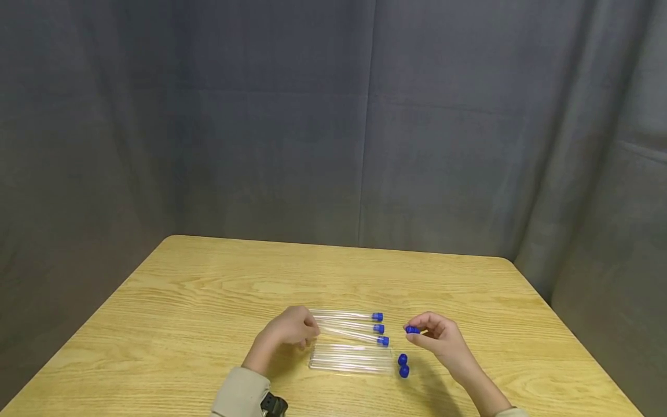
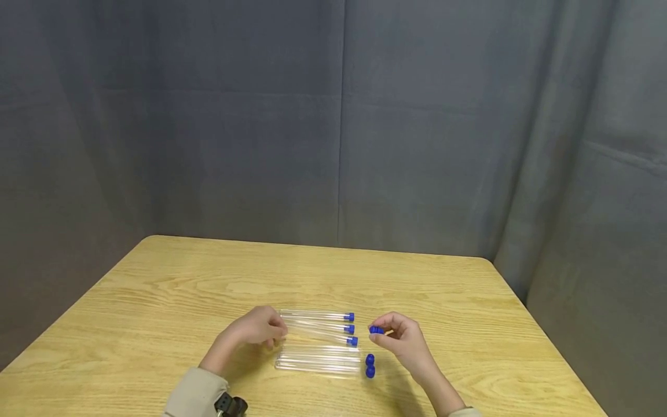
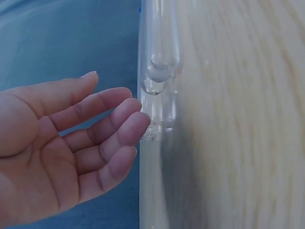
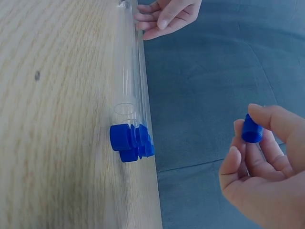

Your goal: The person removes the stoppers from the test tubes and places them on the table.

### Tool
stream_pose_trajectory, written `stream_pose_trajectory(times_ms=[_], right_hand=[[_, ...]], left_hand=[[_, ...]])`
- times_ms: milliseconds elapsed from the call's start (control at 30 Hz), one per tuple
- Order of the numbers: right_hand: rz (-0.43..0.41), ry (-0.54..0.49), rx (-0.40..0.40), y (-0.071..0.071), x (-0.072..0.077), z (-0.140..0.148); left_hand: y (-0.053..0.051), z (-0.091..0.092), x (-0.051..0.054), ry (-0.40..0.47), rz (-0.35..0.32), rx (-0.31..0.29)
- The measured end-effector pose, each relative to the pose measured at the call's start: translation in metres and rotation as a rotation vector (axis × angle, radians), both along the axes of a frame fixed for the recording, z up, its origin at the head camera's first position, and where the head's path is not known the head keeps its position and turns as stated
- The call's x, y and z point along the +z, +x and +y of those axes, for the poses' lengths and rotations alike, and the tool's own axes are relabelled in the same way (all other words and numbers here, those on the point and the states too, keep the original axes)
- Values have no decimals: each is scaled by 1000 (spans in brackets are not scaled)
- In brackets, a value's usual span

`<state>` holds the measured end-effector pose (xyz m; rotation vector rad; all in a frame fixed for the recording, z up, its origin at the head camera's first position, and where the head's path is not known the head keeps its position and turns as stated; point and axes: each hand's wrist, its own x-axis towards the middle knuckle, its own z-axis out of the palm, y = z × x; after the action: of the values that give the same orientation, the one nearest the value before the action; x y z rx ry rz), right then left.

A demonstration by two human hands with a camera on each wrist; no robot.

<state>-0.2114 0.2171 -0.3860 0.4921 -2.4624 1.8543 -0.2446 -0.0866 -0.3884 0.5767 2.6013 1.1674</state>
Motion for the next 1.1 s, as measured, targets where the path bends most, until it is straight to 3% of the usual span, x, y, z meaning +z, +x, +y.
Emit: stream_pose_trajectory(times_ms=[467,667,933,1100], right_hand=[[-42,37,26,-9,-2,-1],[-78,71,-7,-14,-6,-1],[-10,225,-30,-19,-11,-4],[15,265,14,-22,-14,-2]], left_hand=[[-2,-3,2,50,-12,1],[-2,-4,2,52,-19,-8],[-3,-5,2,98,-54,0],[-2,-6,5,162,-85,-1]])
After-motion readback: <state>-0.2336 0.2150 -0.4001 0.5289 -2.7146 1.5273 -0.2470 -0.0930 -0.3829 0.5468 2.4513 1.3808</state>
